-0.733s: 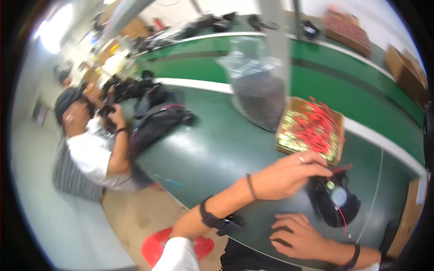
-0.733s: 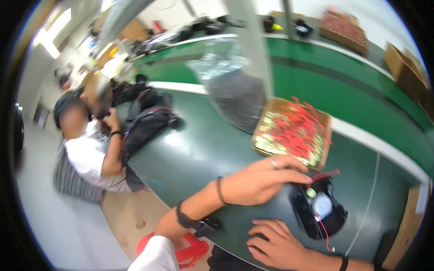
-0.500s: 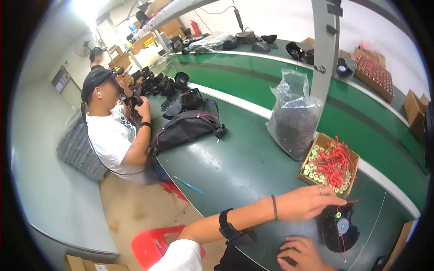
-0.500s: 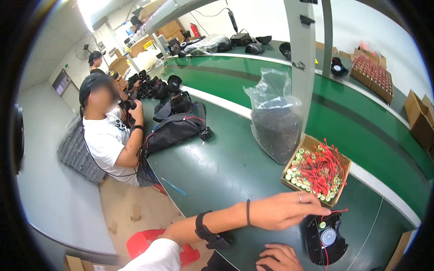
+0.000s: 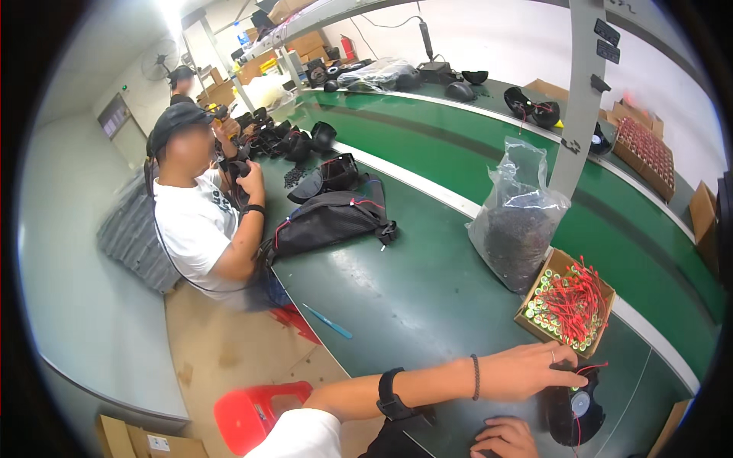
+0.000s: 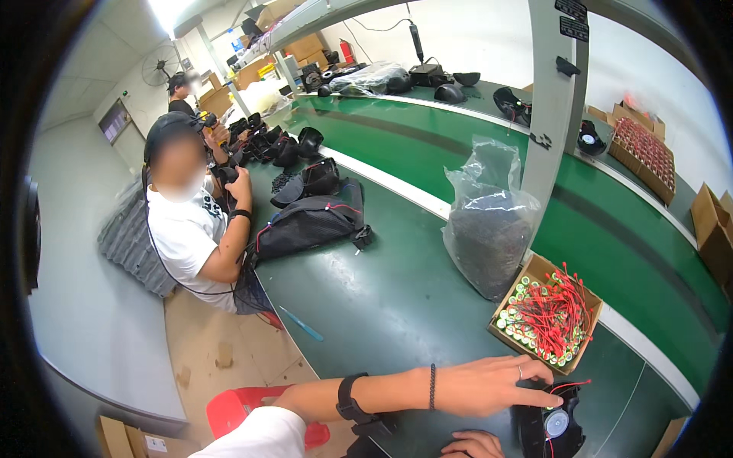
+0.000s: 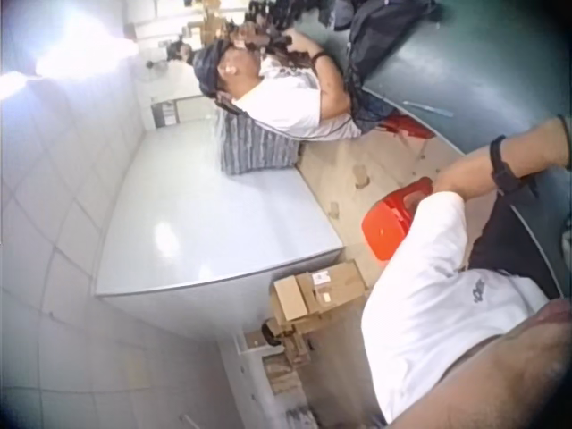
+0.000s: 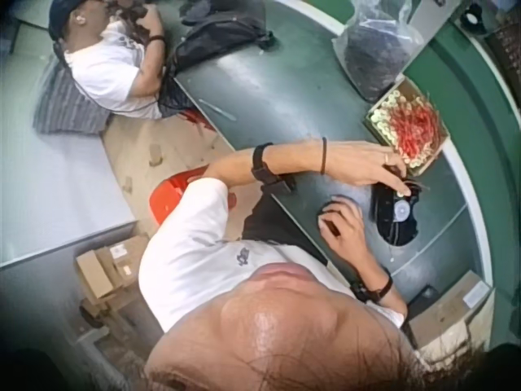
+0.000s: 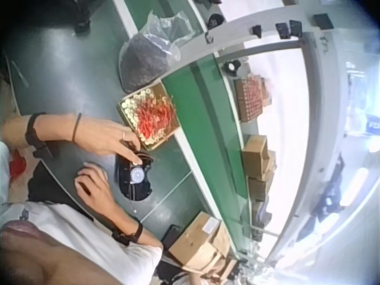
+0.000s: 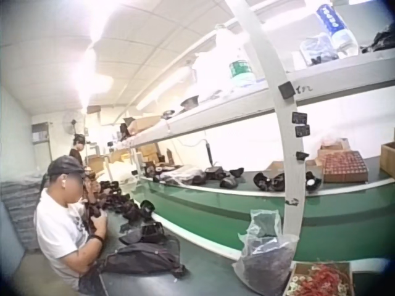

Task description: Installing small green internal components into black plastic speaker or fan housings on an assembly line.

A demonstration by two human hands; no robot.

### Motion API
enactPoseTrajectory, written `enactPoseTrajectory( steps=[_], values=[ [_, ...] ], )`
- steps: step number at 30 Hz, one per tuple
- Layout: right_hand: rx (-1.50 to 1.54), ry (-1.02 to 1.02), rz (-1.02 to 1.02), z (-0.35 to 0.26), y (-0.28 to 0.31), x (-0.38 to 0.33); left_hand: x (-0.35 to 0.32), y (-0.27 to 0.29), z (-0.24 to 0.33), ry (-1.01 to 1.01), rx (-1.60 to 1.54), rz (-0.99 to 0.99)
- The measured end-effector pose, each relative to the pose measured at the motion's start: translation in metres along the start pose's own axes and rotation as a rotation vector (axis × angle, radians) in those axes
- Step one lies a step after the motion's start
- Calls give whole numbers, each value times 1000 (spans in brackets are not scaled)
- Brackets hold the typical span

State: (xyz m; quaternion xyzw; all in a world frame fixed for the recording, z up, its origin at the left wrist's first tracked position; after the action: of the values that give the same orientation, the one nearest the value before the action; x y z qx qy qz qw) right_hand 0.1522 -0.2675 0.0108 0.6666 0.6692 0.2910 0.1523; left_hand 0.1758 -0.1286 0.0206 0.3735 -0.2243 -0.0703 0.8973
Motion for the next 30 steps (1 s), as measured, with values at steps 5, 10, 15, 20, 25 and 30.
enactPoseTrajectory(
  steps=[5, 10, 15, 20, 25, 30],
  values=[
    [-7, -12, 1, 0, -3, 0, -5, 2, 1, -23, -14, 52],
    [0, -3, -16, -2, -3, 2, -7, -5, -7, 15, 12, 16],
    [24, -16, -17, -1, -4, 0, -4, -18, -11, 16, -20, 77],
    [-30, -12, 3, -5, -4, -7, 1, -34, 0, 8, -64, 73],
    [-12, 0, 18, -1, -2, -8, 1, -37, -5, 49, -26, 42],
    [27, 42, 24, 0, 5, -6, 4, -33, -7, 69, -56, 5]
  ],
)
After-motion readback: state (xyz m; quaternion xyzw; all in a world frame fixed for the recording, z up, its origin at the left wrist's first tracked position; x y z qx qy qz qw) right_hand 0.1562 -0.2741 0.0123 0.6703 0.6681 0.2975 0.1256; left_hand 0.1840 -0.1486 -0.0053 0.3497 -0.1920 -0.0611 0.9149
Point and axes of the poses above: each hand's wrist, its own x-axis towards the middle knuckle, its own y-axis out of the back of the hand, z = x × y, the point moved 6 cm from there along x, towards the middle knuckle, and after that the axes turned 5 degrees about -z, right-handed, at the moved point
